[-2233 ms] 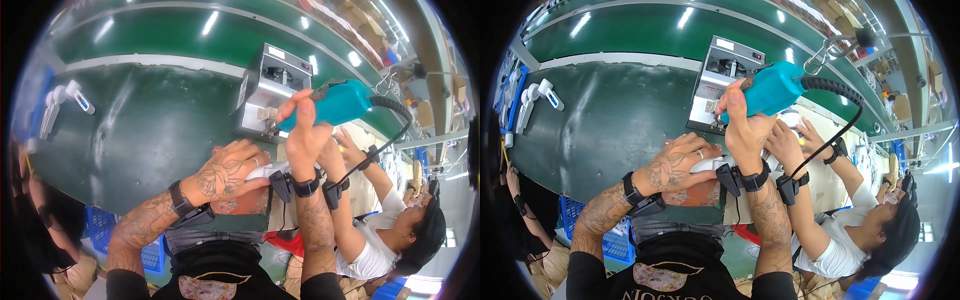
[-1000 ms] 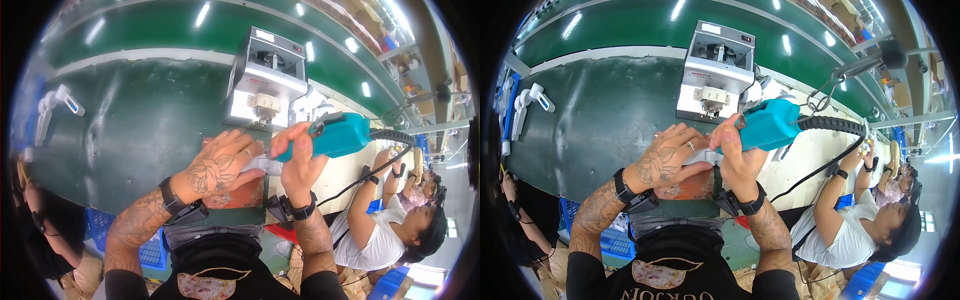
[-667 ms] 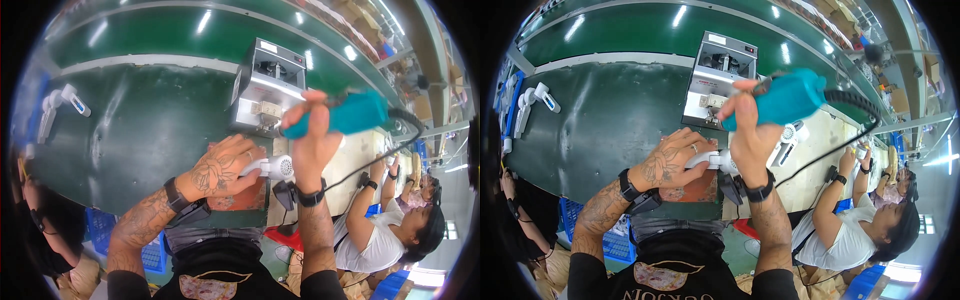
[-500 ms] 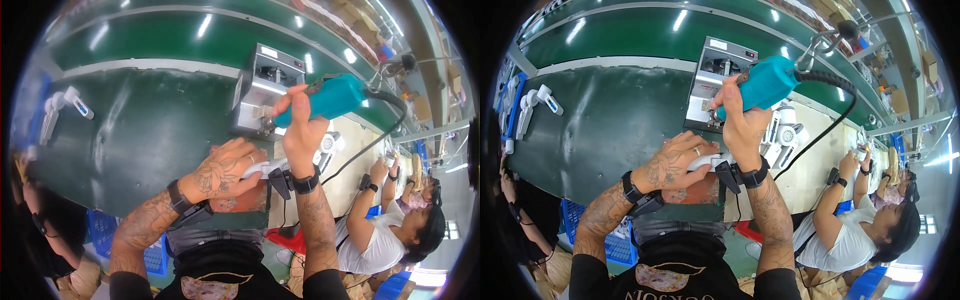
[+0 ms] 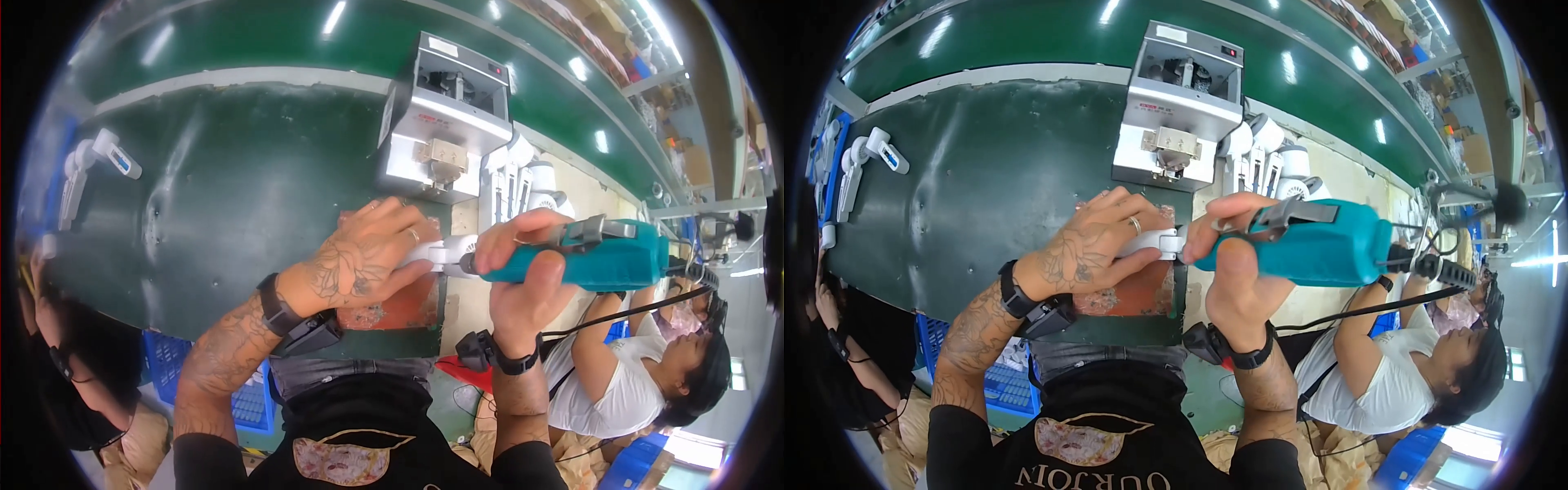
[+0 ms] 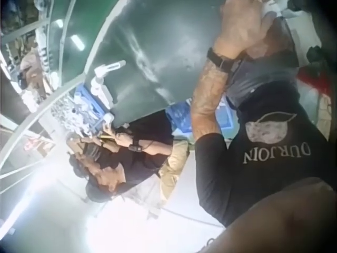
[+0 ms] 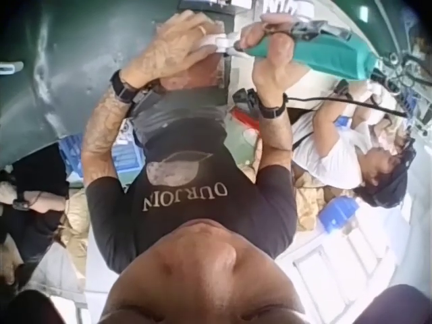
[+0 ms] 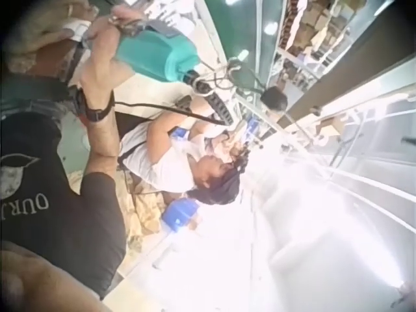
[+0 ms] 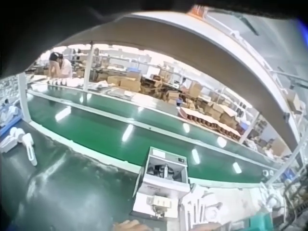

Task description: The person picks up a white fan, places it on a red block, and uses a power tool to drive a screw into it. They repeat this process for several fans before fitting a plastic cover onto one of them by hand.

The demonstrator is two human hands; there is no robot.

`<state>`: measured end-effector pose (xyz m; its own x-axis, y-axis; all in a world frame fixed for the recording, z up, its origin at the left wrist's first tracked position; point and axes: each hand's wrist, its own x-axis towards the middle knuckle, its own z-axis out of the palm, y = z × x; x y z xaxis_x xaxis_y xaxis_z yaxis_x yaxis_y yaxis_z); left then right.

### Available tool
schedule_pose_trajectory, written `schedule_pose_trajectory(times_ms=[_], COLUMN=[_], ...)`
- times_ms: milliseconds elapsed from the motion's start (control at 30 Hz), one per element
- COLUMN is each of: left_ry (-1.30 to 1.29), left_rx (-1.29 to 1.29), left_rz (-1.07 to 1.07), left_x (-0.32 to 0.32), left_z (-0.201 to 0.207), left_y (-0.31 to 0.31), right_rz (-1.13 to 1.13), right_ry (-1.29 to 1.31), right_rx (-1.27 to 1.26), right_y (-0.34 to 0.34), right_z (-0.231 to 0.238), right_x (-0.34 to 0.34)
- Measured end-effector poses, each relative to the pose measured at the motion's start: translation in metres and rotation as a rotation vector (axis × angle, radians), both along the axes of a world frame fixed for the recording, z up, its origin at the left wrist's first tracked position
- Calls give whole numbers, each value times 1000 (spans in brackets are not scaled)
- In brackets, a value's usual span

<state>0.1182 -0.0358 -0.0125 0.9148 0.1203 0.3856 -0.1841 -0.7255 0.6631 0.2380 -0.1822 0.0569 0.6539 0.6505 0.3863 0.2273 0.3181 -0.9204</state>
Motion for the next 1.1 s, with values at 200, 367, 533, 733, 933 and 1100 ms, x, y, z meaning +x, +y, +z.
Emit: schedule_pose_trajectory(times_ms=[200, 367, 533, 733, 933, 1100], left_ry=[106, 100, 103, 84, -77, -17], left_rx=[-36, -33, 13, 21, 74, 264], left_rz=[-29, -39, -28, -29, 40, -10], left_x=[-2, -3, -1, 3, -5, -14], left_z=[5, 5, 2, 1, -9, 14], left_y=[0, -1, -2, -2, 0, -42], right_rz=[20, 32, 37, 88, -82, -231], right_ry=[30, 57, 76, 65, -184, 435], right_rx=[-19, -15, 8, 36, -93, 308], right_y=[-4, -4, -4, -3, -15, -55], right_z=[-10, -19, -24, -29, -69, -34], right_x=[-4, -5, -6, -3, -2, -23])
